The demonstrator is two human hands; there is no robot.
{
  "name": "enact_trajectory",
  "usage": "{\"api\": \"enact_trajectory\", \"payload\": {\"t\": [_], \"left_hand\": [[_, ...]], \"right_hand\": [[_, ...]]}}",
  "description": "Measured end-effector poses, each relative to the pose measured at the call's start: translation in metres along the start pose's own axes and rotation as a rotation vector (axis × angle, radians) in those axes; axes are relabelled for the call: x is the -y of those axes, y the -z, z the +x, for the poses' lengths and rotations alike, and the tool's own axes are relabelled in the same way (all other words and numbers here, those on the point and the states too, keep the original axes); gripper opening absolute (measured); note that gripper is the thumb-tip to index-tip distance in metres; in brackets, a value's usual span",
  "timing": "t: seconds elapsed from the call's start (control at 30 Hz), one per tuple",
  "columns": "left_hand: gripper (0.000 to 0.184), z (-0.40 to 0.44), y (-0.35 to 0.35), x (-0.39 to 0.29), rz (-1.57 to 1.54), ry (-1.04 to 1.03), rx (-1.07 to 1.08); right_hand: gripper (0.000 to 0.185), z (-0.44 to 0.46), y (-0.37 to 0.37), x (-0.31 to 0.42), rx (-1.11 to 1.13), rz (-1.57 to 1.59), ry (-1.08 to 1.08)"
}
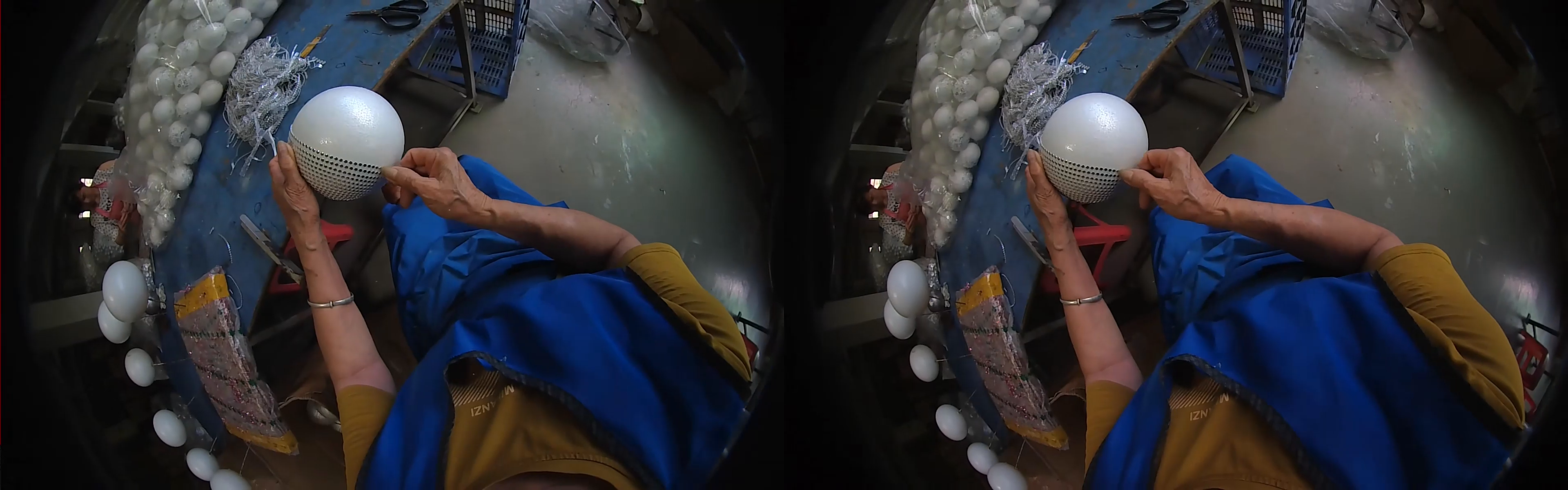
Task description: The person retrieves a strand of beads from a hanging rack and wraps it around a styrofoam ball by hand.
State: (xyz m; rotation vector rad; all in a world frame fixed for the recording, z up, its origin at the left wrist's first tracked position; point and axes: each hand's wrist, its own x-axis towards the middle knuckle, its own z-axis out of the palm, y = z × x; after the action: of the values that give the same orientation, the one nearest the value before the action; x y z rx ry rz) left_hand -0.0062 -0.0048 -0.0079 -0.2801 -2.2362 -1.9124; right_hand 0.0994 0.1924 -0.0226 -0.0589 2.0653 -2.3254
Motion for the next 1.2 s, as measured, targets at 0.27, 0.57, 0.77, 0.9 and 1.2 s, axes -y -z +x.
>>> {"api": "enact_trajectory", "payload": {"t": [0.27, 0.57, 0.77, 0.9, 1.2], "left_hand": [[0.051, -0.008, -0.008, -0.014, 0.107, -0.022, -0.068], [0.070, -0.004, 0.011, -0.004, 0.333, -0.006, -0.153], [0.101, -0.015, -0.007, -0.025, 0.264, -0.120, -0.079], [0.113, -0.015, -0.011, -0.036, 0.270, -0.120, 0.002], [0.120, -0.018, -0.018, -0.039, 0.166, -0.025, 0.023]], "right_hand": [[0.045, 0.001, 0.006, -0.015, -0.037, -0.075, -0.001], [0.052, 0.039, 0.064, -0.015, -0.153, -0.050, 0.050], [0.077, 0.085, 0.055, -0.031, 0.032, 0.156, -0.125], [0.075, 0.082, 0.044, -0.012, 0.125, 0.270, -0.146], [0.076, 0.088, 0.040, -0.026, 0.106, 0.431, -0.072]]}}
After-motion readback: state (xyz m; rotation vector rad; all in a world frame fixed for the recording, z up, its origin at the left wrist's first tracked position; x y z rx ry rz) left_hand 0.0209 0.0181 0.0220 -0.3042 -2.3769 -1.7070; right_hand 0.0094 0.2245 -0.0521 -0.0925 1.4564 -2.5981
